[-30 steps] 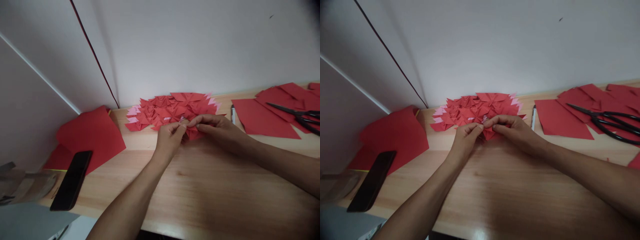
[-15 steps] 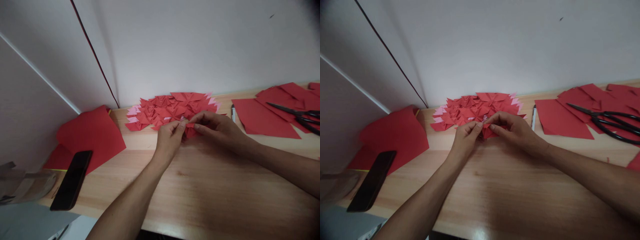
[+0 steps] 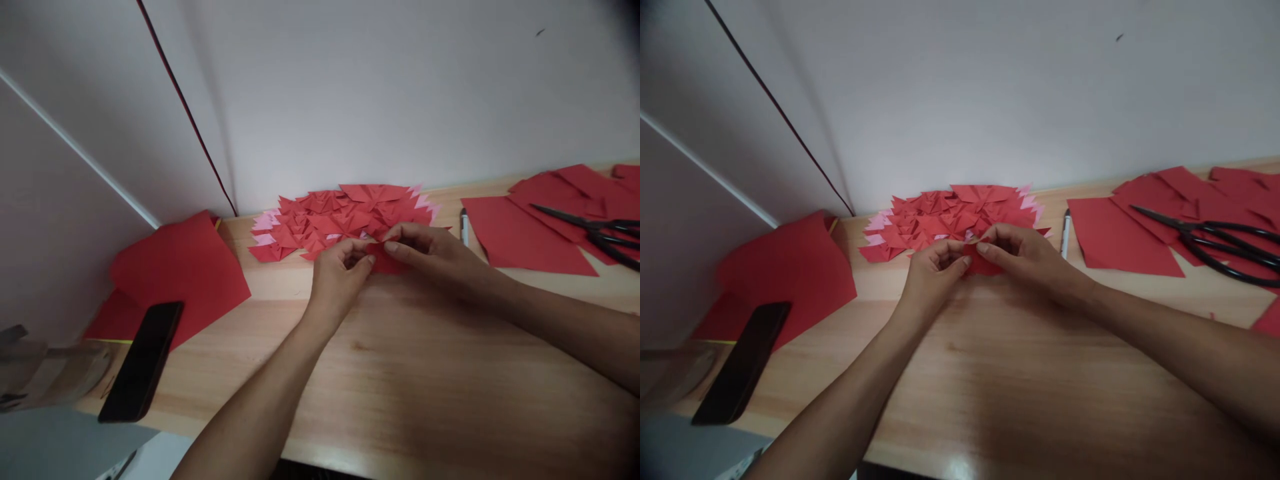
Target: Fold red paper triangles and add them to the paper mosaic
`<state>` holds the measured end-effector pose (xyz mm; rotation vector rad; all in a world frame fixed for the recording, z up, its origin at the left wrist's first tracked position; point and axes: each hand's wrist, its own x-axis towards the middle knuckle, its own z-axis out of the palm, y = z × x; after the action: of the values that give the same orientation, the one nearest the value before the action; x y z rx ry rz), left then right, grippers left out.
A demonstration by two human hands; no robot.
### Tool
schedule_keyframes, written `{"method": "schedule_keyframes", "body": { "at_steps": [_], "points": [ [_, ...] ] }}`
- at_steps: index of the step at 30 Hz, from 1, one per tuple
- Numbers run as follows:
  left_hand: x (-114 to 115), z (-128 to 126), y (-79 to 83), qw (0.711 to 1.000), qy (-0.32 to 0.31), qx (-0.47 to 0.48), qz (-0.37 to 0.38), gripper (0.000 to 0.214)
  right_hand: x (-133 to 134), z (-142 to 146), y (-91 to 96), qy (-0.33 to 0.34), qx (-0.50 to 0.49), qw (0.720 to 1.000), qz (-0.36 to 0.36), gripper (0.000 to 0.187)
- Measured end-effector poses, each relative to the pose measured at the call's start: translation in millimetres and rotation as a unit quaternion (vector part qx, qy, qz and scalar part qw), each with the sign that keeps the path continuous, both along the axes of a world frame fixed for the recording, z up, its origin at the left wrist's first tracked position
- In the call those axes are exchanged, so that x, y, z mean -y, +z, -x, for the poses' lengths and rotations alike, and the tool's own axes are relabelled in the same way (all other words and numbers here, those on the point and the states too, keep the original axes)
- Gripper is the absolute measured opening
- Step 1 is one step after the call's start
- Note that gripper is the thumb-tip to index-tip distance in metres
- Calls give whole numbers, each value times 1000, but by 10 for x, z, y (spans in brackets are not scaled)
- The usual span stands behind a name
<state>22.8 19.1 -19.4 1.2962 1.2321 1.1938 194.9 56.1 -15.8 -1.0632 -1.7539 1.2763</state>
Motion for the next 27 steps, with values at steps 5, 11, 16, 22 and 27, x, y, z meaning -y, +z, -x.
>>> {"method": "schedule_keyframes", "body": {
  "at_steps": [5,11,16,22,27],
  "points": [
    [8,-1,-19,1000,-6,-16,-26,21,-25,-17,-4,7,-19,999,25,28],
    [-4,18,27,997,-5,71,-13,25,-37,-10,-6,23,-94,985,145,29],
    [-13,49,38,994,11,113,-5,19,-12,5,-46,21,-105,992,60,26],
    [-35,106,87,988,31,149,-4,20,31,-35,-59,-7,-83,993,-85,15],
    [-43,109,99,989,36,146,10,22,74,-39,-85,46,-18,995,-92,16]
  ]
}}
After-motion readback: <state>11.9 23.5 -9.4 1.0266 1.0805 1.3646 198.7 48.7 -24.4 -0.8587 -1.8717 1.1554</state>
